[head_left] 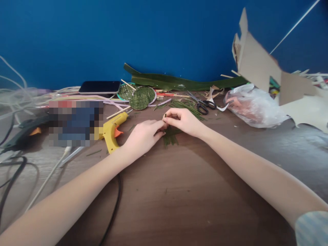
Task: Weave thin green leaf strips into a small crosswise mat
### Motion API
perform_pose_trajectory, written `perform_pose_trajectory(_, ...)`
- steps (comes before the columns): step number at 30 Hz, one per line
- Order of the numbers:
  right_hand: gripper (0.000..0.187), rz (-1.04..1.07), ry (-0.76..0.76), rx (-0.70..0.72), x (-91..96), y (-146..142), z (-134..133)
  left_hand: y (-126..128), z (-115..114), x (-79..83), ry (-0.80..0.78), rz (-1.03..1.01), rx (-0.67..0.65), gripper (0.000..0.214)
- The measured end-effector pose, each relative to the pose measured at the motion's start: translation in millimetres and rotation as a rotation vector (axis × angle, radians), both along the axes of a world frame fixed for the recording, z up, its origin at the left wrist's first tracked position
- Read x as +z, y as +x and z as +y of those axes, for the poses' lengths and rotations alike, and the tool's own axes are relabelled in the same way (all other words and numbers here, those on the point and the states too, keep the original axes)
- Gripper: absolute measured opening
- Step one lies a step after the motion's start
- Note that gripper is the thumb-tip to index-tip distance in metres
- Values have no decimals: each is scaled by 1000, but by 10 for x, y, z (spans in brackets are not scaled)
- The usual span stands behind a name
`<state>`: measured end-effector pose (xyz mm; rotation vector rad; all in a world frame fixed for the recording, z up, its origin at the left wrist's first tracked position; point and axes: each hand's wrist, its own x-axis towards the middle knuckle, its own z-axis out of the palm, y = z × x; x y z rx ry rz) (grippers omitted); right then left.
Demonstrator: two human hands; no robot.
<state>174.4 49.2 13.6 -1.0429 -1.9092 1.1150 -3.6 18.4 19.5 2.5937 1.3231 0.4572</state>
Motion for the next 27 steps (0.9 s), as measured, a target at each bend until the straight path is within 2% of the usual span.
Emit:
perform_pose_trajectory(7,9,7,2,-7,-25,22,8,14,-26,-15,92,72,33,15)
perform_pose_trajectory(15,6,-39,-55,-67,-2,38,-6,6,-29,32,34,30,105,11)
perform_pose_trajectory(21,7,-175,23,-88,37,90,8,9,-25,41,45,34,105,9)
perform_pose_trajectory(27,6,-338,26,-32,76,128,-3,-4,-14,6,87,25,86,9)
